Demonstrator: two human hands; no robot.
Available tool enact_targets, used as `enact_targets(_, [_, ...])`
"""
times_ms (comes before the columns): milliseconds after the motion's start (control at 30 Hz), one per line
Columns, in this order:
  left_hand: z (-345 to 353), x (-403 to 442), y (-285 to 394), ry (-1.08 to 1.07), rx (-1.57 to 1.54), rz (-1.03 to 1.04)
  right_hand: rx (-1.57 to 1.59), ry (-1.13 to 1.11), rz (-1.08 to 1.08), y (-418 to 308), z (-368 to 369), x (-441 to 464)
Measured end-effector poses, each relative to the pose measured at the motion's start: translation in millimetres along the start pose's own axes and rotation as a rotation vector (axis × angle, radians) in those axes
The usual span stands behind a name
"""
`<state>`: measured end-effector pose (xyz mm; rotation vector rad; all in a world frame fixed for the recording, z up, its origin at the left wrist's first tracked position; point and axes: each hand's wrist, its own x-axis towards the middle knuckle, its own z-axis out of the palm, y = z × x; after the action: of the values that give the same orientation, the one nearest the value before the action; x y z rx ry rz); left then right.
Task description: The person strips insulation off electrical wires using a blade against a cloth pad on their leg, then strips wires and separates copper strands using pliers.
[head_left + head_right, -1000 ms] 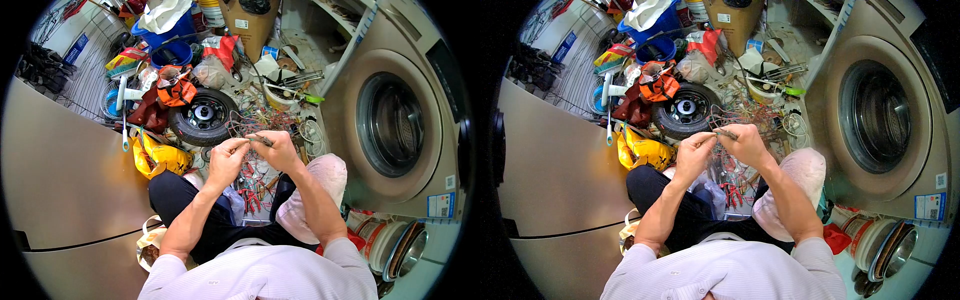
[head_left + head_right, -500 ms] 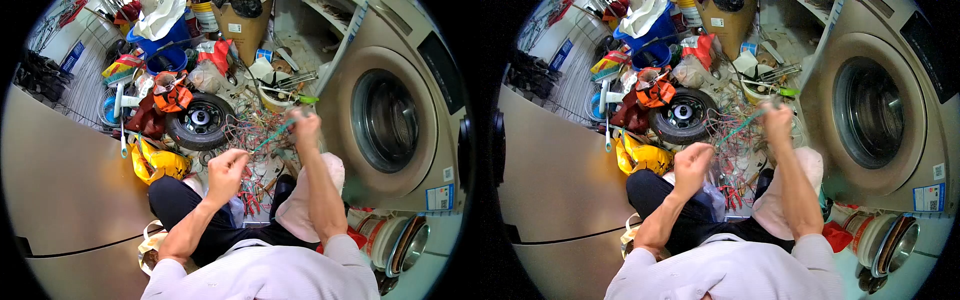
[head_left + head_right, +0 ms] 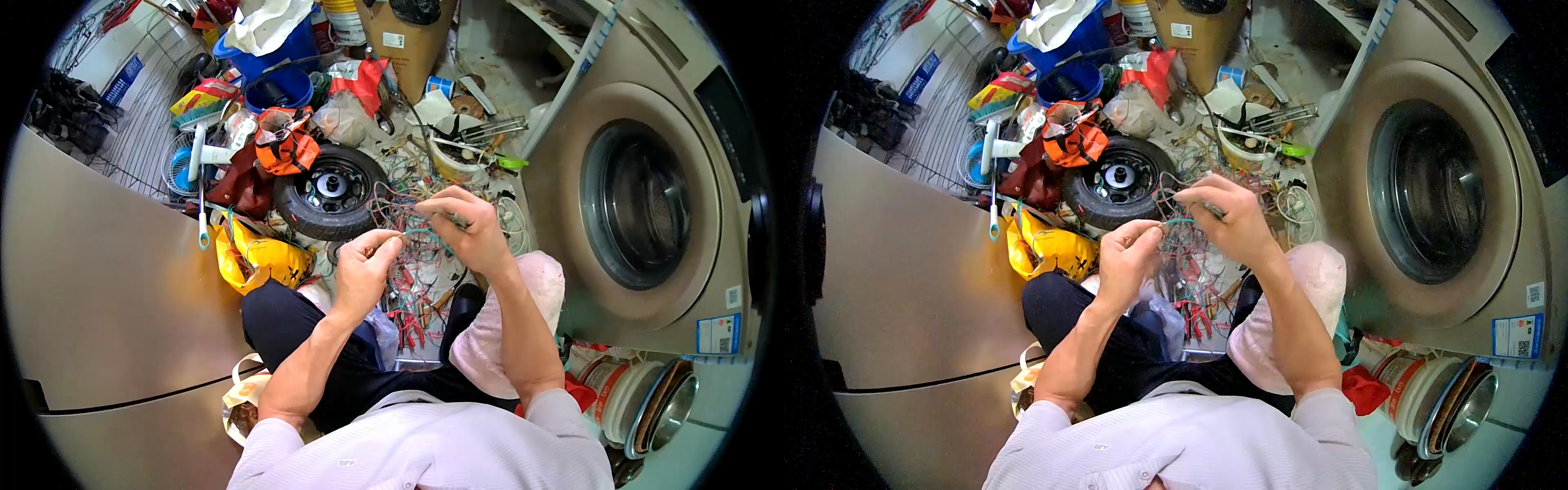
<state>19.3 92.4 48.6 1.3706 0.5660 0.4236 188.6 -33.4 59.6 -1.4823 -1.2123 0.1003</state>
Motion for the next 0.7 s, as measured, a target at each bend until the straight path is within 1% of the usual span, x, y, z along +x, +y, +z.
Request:
enact_targets(67, [0.3, 0.2, -2.0, -0.011, 0.036, 0.017, 0.037, -0.147, 0.084, -10.8, 1.2, -0.2])
enact_targets(100, [0.6, 1.7, -4.7, -0.007, 0.074, 0.032, 0.024, -0.15, 0.043, -10.3, 4.9, -0.4])
enact_targets(133, [1.2, 2.7, -6.8, -0.005, 0.114, 0.047, 0.025, -0.147, 0.047, -4.0, 7.2, -3.1])
enact_targets(200, [2.8, 3.8, -8.5, -0.006, 0.176, 0.078, 0.019, -0.244, 0.04, 7.5, 11.2, -7.3])
enact_targets(267, [3.1, 4.1, -6.6, 0.001, 0.237, 0.113, 0.072, -0.241, 0.038, 9.5, 10.2, -8.5])
enact_targets(333, [4.5, 3.6, -3.1, -0.002, 0.284, 0.192, 0.085, -0.273, 0.108, 7.1, 7.3, -9.4])
enact_targets(367, [5.2, 3.7, -0.5, -0.002, 0.282, 0.191, 0.084, -0.274, 0.11, 7.1, 7.2, -10.6])
enact_targets(433, [4.8, 3.4, 4.8, -0.019, 0.452, 0.237, -0.043, -0.257, 0.071, 6.4, 9.6, -13.0])
enact_targets(467, [3.8, 3.3, 5.4, -0.016, 0.454, 0.238, -0.041, -0.258, 0.068, 5.8, 11.9, -13.5])
enact_targets(533, [2.4, 3.8, 4.5, -0.02, 0.456, 0.104, -0.11, -0.17, 0.052, 5.4, 16.1, -15.0])
enact_targets(567, [0.1, 5.2, 0.0, -0.018, 0.456, 0.104, -0.109, -0.171, 0.051, 5.5, 18.3, -15.5])
enact_targets(633, [-3.7, 9.2, -8.0, -0.053, 0.164, 0.034, -0.081, -0.087, 0.021, 6.4, 23.1, -16.2])
enact_targets(700, [-4.4, 9.9, -12.4, -0.052, 0.143, 0.035, -0.043, -0.096, 0.058, 7.3, 26.8, -17.3])
